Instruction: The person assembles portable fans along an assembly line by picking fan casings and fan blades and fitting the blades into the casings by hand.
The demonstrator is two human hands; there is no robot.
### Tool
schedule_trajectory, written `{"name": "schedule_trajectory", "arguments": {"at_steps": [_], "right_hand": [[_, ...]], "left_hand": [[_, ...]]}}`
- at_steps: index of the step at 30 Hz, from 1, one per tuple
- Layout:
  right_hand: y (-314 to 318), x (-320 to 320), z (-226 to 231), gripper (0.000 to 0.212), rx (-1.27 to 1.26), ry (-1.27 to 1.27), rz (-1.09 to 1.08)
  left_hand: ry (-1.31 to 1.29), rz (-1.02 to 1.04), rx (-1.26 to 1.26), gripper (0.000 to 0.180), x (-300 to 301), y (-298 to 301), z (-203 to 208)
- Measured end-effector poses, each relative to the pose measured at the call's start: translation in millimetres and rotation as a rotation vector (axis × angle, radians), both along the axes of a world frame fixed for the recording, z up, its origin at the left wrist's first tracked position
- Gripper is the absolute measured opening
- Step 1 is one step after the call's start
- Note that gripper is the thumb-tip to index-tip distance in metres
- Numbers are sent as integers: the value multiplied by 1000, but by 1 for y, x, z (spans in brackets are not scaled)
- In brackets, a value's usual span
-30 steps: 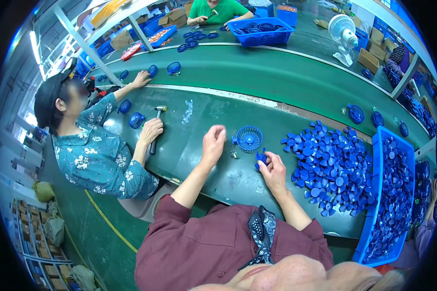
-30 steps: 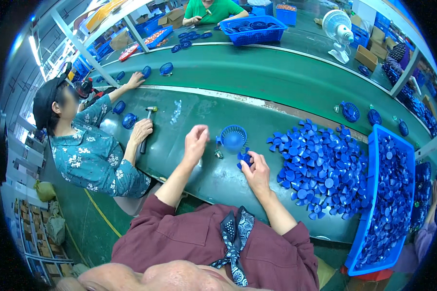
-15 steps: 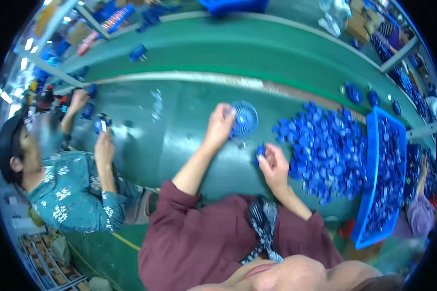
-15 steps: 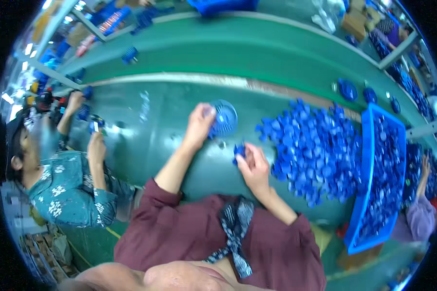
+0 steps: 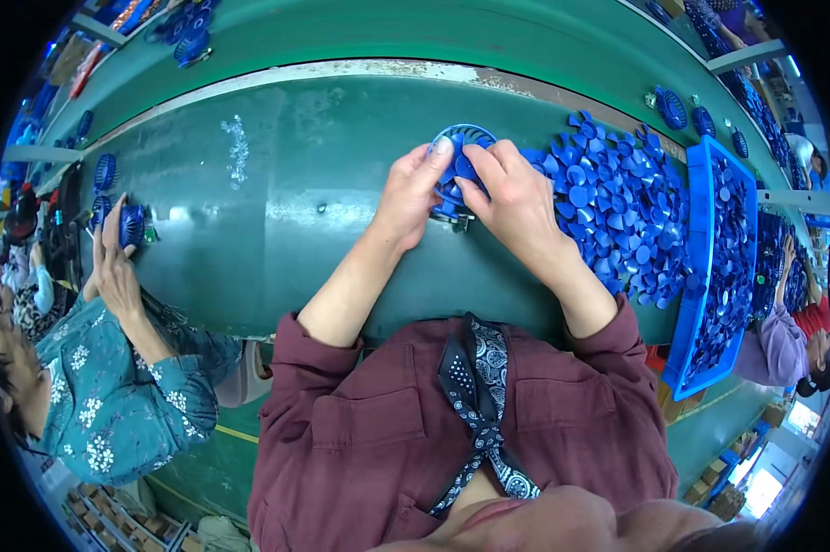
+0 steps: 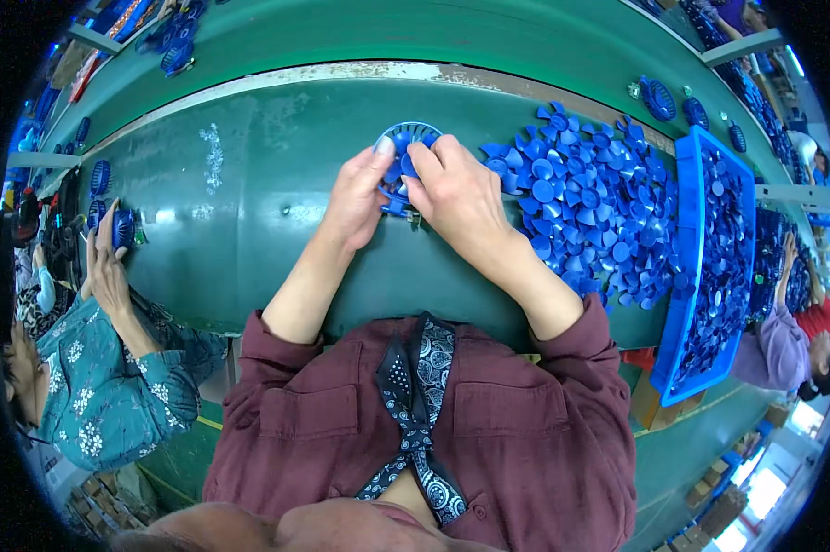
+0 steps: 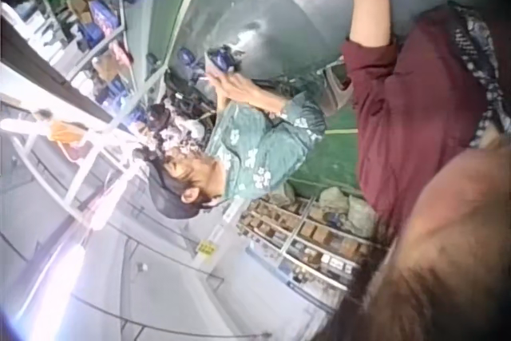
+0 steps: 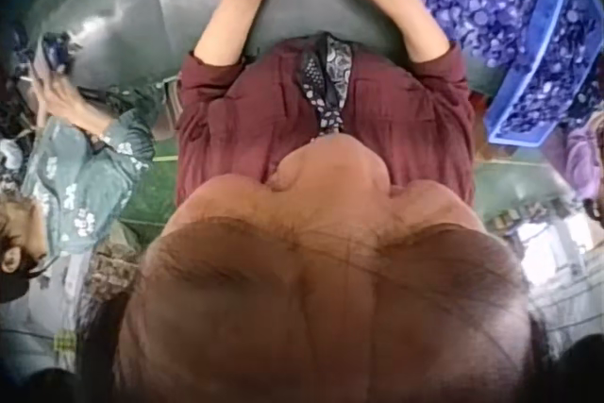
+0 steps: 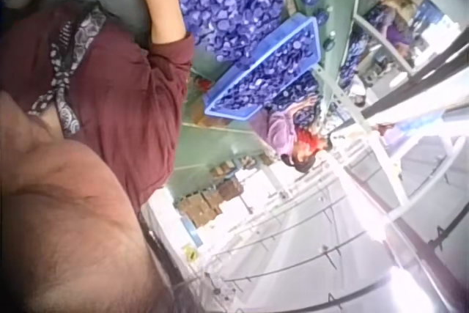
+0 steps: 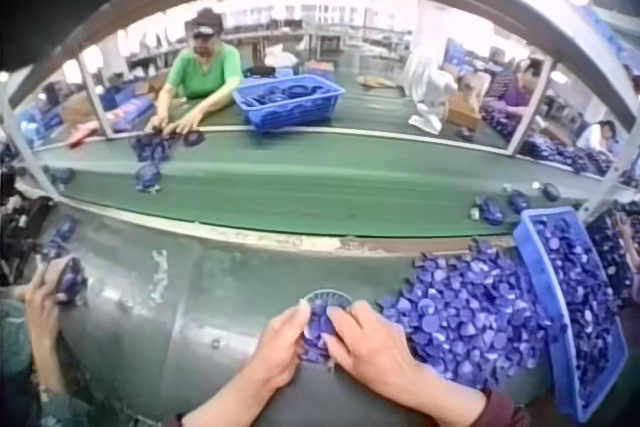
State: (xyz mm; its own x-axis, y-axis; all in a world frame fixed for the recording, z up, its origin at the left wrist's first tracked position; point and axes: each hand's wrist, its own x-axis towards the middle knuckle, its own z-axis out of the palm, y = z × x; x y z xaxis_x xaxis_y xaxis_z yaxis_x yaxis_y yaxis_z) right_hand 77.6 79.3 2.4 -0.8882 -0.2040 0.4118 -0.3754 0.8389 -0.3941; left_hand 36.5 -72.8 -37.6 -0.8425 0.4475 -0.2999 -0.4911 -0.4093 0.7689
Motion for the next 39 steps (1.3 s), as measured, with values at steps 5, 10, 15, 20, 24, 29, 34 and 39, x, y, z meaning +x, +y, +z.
{"name": "schedule_trajectory", "arguments": {"at_steps": [5,10,15,20,24,29,34,39], "right_hand": [[-5,-3,-8,35,-6,-50,-28],[14,-12,5,48,-99,167,-30],[36,-31,-21,32,-587,-637,151],[35,-35,-25,30,-460,-672,121],[71,-76,-15,29,-705,-765,-143],[160,-99,-16,58,-158,-230,-371],[182,-73,-20,32,242,-363,-275],[176,-75,-27,27,331,-342,-231]], "left_hand": [[163,141,-66,28,3,6,-6],[315,168,-215,33,-4,0,-6],[462,52,-384,31,0,-3,0],[338,0,-317,34,-3,-6,-9],[398,148,-295,51,-9,-4,-14],[482,208,-487,45,-12,-6,-23],[541,168,-518,38,-12,-4,-21],[532,144,-515,33,-9,-6,-23]]}}
